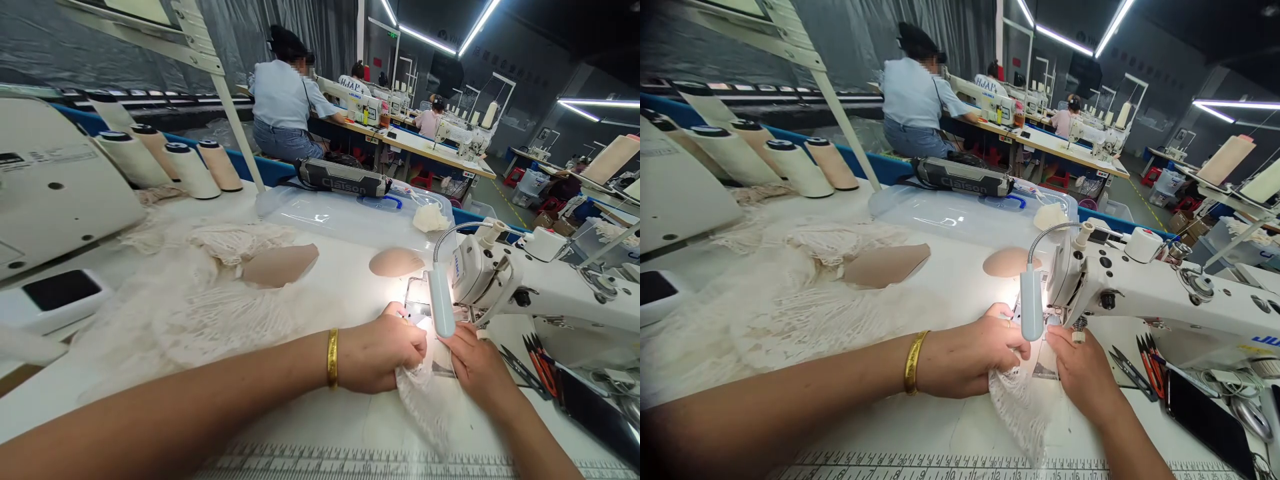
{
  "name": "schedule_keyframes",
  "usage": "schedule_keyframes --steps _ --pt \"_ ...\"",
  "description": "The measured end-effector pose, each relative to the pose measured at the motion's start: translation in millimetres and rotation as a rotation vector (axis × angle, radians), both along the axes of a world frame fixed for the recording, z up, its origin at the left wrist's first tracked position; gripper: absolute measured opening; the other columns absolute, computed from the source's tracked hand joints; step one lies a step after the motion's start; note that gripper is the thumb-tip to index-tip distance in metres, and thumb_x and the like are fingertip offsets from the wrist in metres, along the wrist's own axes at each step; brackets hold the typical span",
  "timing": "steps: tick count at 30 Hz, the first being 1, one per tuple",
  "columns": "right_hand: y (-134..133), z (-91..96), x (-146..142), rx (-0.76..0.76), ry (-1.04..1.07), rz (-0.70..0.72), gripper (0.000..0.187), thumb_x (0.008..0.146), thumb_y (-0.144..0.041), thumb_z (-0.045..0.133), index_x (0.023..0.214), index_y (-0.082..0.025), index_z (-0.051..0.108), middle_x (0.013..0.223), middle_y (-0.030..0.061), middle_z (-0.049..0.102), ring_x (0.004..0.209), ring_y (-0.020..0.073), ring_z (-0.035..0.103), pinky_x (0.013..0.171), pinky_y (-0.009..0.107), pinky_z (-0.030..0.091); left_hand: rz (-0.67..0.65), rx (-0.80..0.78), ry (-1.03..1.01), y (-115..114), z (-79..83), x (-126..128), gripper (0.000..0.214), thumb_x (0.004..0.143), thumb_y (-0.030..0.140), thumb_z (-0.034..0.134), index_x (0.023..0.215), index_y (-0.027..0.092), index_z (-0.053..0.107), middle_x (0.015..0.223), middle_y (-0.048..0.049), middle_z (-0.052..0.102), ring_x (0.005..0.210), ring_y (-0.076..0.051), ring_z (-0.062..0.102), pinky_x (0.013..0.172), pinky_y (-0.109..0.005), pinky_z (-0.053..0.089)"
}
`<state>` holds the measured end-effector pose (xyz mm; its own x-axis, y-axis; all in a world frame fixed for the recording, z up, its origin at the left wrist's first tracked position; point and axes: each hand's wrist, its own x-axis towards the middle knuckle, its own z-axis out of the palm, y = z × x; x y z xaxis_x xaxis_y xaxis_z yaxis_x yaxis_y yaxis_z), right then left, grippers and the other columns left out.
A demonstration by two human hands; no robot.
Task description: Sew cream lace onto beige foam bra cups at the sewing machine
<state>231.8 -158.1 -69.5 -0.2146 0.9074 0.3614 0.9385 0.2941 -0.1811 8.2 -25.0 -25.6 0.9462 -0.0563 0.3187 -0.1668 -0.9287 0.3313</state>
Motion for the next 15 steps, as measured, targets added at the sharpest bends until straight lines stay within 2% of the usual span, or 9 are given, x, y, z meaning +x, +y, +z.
schedule_keyframes --steps 7,15 --pt "-1.3 -2.5 0.0 0.0 -0.052 -0.046 0.051 0.087 0.001 0.043 0.127 -0.025 0.062 0.121 0.0046 0.071 0.109 0.0244 0.062 0.066 0.03 0.054 0.007 0.005 0.026 3.3 -2.2 1.7 0.012 0.077 0.011 0.065 0.068 0.019 0.062 0.093 0.003 0.071 0.069 -0.013 0.057 0.082 -0.037 0.03" --pt "-1.4 -3.6 4.2 0.016 -0.079 -0.072 0.048 0.088 -0.002 0.044 0.126 -0.024 0.063 0.121 0.0068 0.071 0.112 0.0257 0.063 0.072 0.033 0.057 0.032 0.056 -0.002 10.6 1.5 6.8 0.018 0.078 0.011 0.063 0.064 0.017 0.054 0.089 0.0028 0.07 0.071 -0.013 0.057 0.081 -0.037 0.03"
